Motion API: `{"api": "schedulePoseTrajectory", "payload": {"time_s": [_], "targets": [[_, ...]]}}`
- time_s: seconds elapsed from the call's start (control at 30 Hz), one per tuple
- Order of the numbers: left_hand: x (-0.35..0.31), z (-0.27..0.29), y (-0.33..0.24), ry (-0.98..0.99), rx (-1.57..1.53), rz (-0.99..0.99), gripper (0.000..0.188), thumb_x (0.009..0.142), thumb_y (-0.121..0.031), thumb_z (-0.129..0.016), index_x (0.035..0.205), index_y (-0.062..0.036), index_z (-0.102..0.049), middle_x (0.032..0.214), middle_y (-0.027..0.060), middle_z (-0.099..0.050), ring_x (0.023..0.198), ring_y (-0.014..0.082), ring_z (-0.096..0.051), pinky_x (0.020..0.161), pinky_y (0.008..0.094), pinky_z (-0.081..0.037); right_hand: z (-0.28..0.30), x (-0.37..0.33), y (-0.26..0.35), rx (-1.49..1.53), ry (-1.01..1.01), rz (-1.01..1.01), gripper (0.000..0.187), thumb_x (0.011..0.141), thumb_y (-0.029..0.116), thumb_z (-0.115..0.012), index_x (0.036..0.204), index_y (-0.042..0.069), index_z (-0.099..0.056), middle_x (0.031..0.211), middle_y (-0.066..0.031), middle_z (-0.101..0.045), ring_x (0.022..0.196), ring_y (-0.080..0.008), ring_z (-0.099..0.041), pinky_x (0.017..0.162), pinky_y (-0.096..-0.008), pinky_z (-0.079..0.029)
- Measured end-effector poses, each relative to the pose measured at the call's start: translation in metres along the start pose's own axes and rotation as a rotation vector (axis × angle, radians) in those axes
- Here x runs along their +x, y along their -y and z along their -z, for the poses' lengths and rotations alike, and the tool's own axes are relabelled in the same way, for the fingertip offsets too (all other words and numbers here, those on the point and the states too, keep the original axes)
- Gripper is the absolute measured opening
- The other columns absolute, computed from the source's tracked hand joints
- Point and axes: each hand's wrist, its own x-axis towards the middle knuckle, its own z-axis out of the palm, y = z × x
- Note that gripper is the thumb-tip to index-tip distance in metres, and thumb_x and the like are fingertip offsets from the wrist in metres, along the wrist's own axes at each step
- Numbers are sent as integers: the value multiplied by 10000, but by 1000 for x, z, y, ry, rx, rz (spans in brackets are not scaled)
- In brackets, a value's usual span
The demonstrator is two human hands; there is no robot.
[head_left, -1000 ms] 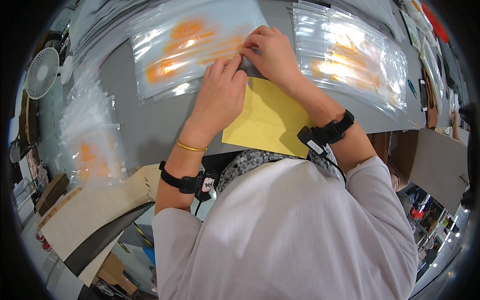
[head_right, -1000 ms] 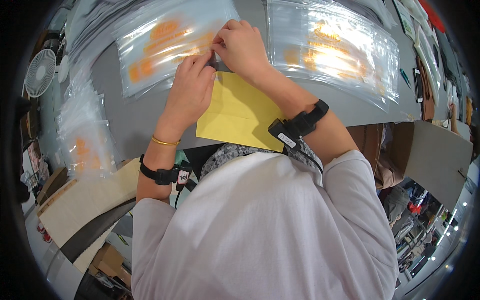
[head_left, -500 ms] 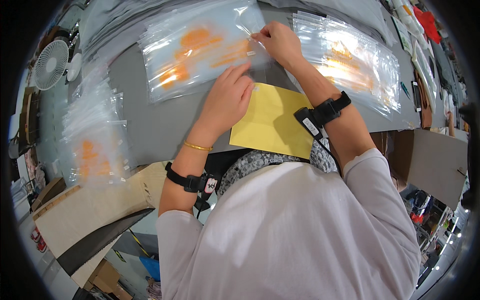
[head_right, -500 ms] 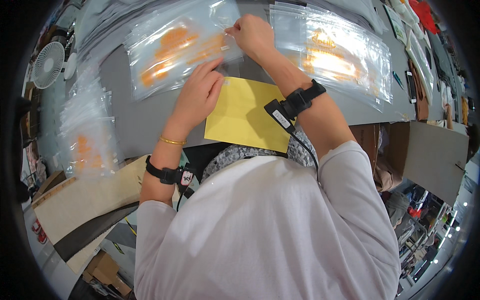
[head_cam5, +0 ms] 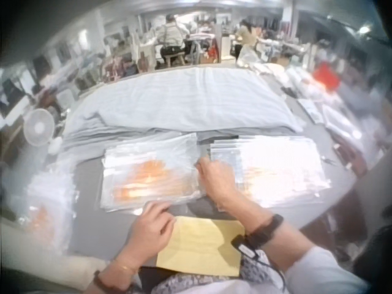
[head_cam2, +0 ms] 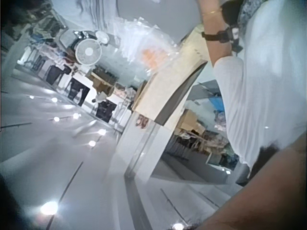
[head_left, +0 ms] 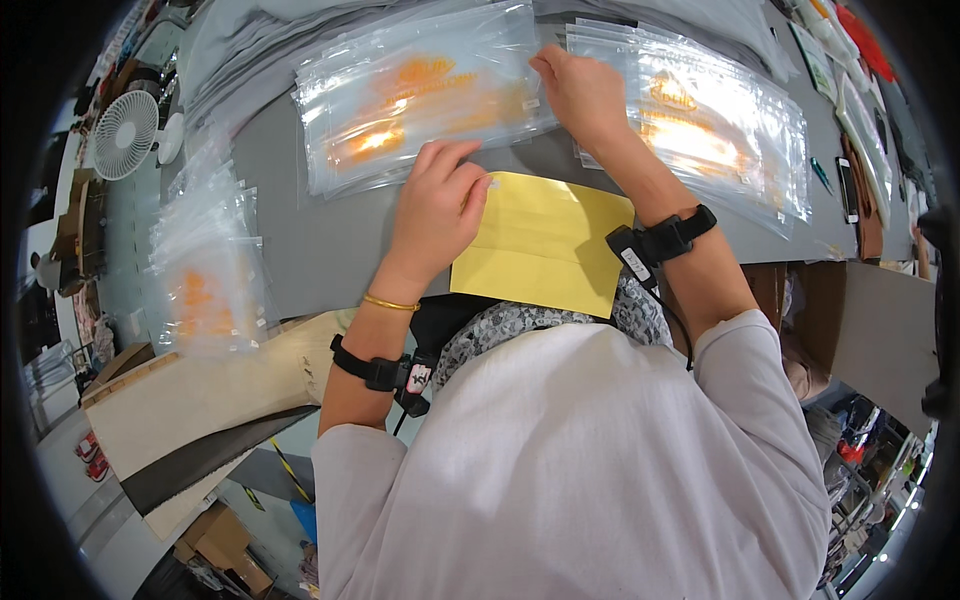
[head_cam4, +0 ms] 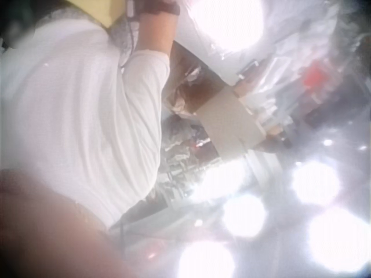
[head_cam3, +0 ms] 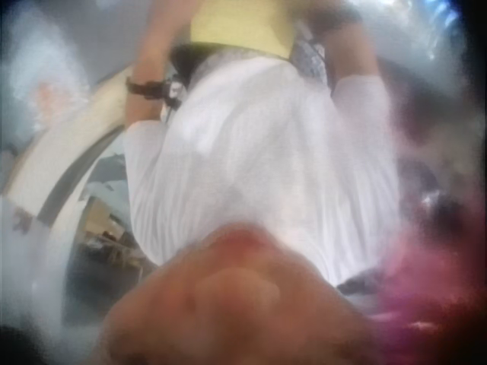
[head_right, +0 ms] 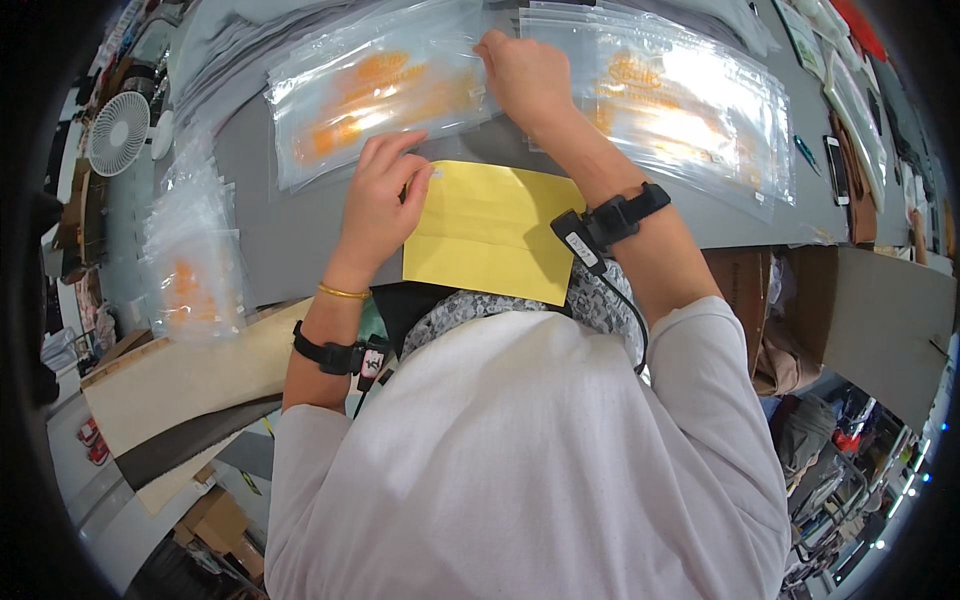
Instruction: The person repeatedly peels small white labels from a yellow sheet and sticks them onto clear plastic bags containing orange items on a table. The person handles the bags and labels by hand, placing each label on the bag surface.
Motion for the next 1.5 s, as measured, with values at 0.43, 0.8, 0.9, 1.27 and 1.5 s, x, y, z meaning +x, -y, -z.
{"api": "schedulePoseTrajectory", "payload": {"time_s": [0.43,0.8,0.9,1.27,1.5], "targets": [[7,-4,-21,177,-636,743,193,1028,-177,-694,992,8,-733,932,5,-728,816,94,-641,768,257,-511,120,-2,-173,-537,-309,-66,285,995,323,-691,1213,143,-719,1103,-122,-744,986,-354,-708,795,-482,-558],[4,-19,-37,-82,-1272,805,257,1084,-210,-639,1161,19,-726,994,-23,-711,878,31,-618,765,213,-496,65,-98,41,425,75,94,203,891,168,-819,1048,53,-762,955,-52,-694,807,-202,-686,678,-324,-546],[-3,-18,-31,-58,-1291,817,254,1085,-208,-636,1172,13,-728,1005,-15,-719,886,35,-633,774,213,-506,71,-94,50,518,186,-41,193,903,186,-810,1023,42,-764,961,-49,-702,806,-217,-690,699,-330,-550],[-4,-27,-33,-123,-1476,786,213,1072,-197,-654,1126,-10,-739,980,12,-751,828,67,-688,729,233,-552,63,-107,66,455,15,-18,102,893,65,-806,928,11,-727,919,-47,-708,716,-169,-662,616,-292,-526],[1,-28,-24,-87,-1283,832,187,1060,-189,-669,1054,-17,-742,958,3,-741,822,64,-666,708,243,-520,69,-95,42,502,7,28,84,903,96,-772,885,37,-715,890,-49,-687,825,-242,-682,720,-370,-540]]}}
